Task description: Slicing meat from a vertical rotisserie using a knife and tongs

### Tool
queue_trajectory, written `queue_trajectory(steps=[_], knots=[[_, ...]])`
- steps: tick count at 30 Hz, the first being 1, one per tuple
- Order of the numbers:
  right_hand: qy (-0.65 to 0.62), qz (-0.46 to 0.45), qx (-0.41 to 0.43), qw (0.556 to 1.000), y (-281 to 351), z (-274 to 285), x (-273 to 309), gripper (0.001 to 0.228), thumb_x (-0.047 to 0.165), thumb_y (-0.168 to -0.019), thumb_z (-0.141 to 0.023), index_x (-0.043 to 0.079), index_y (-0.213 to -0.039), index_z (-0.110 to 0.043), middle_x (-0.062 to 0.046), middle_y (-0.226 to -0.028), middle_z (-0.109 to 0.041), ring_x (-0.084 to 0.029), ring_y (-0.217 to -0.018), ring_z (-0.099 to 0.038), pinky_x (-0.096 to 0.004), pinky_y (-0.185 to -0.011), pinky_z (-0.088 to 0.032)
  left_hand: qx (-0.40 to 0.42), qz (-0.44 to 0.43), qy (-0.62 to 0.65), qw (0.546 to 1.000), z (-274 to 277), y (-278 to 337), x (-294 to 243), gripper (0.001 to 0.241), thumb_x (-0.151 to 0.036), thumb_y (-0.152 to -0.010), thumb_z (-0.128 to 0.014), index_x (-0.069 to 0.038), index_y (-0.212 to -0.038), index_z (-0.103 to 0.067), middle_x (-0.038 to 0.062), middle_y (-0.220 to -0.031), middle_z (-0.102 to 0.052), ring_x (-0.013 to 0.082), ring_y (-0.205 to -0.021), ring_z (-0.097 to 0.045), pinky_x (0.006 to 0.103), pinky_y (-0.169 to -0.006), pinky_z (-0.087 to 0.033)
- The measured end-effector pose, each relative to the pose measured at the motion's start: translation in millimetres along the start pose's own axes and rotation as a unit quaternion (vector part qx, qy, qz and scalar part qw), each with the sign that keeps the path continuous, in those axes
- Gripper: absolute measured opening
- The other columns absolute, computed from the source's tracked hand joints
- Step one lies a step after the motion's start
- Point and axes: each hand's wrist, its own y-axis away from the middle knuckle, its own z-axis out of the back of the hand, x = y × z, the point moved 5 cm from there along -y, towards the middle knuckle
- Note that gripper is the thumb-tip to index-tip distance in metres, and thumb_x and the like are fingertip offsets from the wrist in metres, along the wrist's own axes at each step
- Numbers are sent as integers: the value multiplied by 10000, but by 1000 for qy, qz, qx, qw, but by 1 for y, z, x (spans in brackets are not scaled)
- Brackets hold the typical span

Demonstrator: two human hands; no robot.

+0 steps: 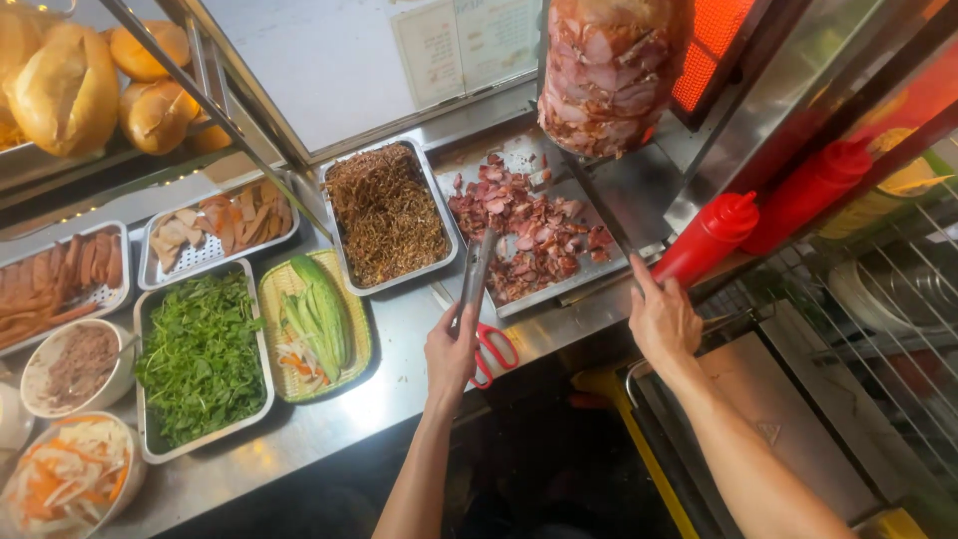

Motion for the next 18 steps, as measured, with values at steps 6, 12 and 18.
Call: queue_trajectory(steps=[6,12,18], knots=[[-25,41,52,997,20,7,13,534,396,-1046,-500,581,-1533,-380,-84,-1093,-625,-357,-1079,-700,-556,-863,-601,-31,11,55,998,1,24,10,603,-485,-962,-608,-37,-1365,-642,123,-584,-666,206,-431,-576,332,-389,-467],[-43,52,35,997,-7,-3,15,493,341,-1078,-474,475,-1551,-431,-138,-1120,-628,-402,-1095,-689,-574,-853,-587,-50,-22,82,995,13,35,6,612,-483,-970,-628,-4,-1351,-650,132,-584,-664,205,-438,-579,331,-363,-445],[-24,63,34,997,40,10,41,495,332,-1062,-485,479,-1532,-436,-156,-1152,-623,-413,-1127,-675,-580,-884,-587,-28,-15,109,993,30,41,-15,641,-489,-972,-632,18,-1365,-633,158,-641,-680,209,-480,-604,291,-383,-455]])
